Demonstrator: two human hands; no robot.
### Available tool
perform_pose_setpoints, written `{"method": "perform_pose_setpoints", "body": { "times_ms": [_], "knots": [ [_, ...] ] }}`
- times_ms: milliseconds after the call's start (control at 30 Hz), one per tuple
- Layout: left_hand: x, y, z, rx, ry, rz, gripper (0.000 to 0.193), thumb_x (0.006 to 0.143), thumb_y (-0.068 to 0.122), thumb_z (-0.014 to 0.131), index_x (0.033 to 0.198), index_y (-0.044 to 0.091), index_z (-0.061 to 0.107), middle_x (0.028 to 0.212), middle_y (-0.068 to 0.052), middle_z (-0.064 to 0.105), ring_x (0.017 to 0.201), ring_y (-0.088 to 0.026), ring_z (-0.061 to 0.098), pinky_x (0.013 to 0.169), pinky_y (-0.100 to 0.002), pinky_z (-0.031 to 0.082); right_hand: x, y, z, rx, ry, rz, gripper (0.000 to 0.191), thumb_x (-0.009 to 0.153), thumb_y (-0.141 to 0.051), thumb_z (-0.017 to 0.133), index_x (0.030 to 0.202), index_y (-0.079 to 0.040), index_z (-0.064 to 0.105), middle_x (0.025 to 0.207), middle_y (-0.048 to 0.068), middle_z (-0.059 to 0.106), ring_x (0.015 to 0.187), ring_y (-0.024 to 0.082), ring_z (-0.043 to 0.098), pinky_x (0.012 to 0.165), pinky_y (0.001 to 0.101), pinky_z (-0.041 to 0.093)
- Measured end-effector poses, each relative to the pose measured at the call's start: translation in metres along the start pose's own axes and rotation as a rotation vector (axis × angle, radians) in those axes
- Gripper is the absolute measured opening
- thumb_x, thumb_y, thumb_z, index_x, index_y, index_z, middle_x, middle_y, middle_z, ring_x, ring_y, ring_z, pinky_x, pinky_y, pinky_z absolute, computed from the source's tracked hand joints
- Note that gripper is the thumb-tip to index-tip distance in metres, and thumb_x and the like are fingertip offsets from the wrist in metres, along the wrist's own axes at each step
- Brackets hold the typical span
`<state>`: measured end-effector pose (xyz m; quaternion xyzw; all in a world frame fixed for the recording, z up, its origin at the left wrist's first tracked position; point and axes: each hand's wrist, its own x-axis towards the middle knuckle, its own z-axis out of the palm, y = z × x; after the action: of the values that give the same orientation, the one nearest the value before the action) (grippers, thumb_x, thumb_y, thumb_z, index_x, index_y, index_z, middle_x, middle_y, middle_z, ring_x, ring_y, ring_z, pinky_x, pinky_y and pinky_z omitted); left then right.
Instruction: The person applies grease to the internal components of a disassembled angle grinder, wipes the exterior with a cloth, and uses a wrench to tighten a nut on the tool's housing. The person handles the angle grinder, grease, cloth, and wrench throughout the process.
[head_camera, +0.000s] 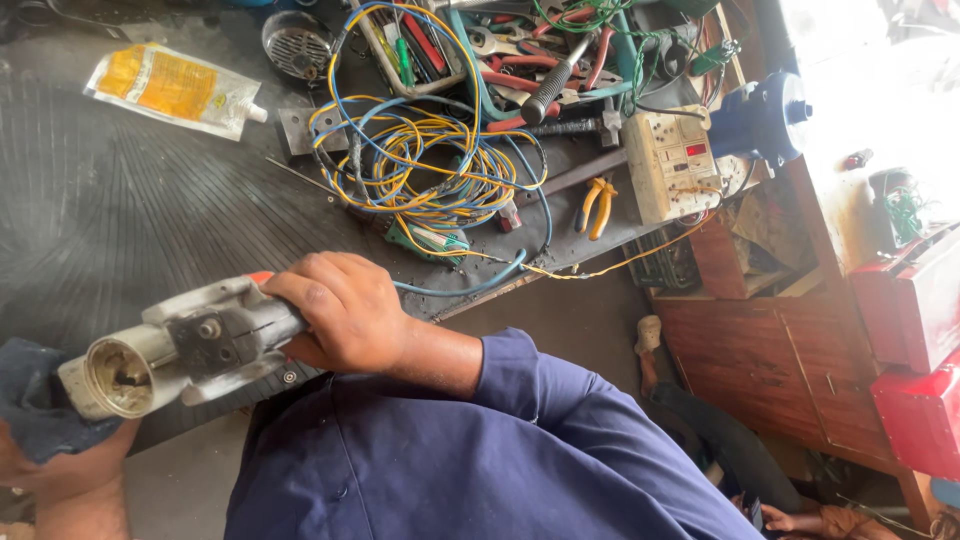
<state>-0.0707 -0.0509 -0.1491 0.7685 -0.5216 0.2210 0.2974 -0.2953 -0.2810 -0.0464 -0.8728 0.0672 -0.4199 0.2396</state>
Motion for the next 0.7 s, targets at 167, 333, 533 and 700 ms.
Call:
{"method": "perform_pose_setpoints", "body": {
  "times_ms": [167, 333, 533, 700],
  "knots": [
    [0.005, 0.001, -0.001, 0.004, -0.001, -0.008, 0.058, 0.087, 0.062, 0.082, 0.096, 0.011, 0.056, 0.089, -0.006, 0.056, 0.082, -0.028, 0.059, 0.075, -0.041, 0.04, 0.001, 0.002, -0.006, 0.039, -0.051, -0.018, 0.07, 0.073, -0.021, 0.083, 0.131, 0.0, 0.05, 0.103, 0.014, 0.06, 0.089, 0.035, 0.065, 0.074, 0.0438, 0.054],
    [0.014, 0.003, -0.008, 0.025, -0.002, -0.028, 0.06, 0.087, 0.065, 0.082, 0.092, 0.011, 0.056, 0.085, -0.005, 0.055, 0.077, -0.027, 0.058, 0.071, -0.04, 0.04, 0.004, 0.001, -0.009, 0.012, -0.056, -0.02, 0.071, 0.071, -0.016, 0.085, 0.131, -0.001, 0.05, 0.103, 0.015, 0.061, 0.089, 0.036, 0.065, 0.072, 0.0434, 0.053],
    [0.023, 0.009, -0.014, 0.034, -0.011, -0.079, 0.062, 0.086, 0.067, 0.082, 0.086, 0.011, 0.055, 0.079, -0.005, 0.053, 0.071, -0.027, 0.057, 0.066, -0.039, 0.039, 0.004, 0.0, -0.007, -0.015, -0.03, -0.023, 0.075, 0.066, -0.01, 0.084, 0.131, 0.0, 0.048, 0.104, 0.017, 0.063, 0.086, 0.036, 0.064, 0.075, 0.0467, 0.052],
    [0.021, 0.009, -0.005, 0.035, 0.006, -0.126, 0.063, 0.085, 0.069, 0.082, 0.086, 0.011, 0.058, 0.073, -0.003, 0.052, 0.065, -0.025, 0.056, 0.067, -0.039, 0.042, 0.001, 0.0, -0.004, -0.037, -0.009, -0.067, 0.073, 0.069, -0.005, 0.083, 0.132, 0.002, 0.046, 0.107, 0.018, 0.063, 0.086, 0.035, 0.064, 0.075, 0.0455, 0.051]
  ]
}}
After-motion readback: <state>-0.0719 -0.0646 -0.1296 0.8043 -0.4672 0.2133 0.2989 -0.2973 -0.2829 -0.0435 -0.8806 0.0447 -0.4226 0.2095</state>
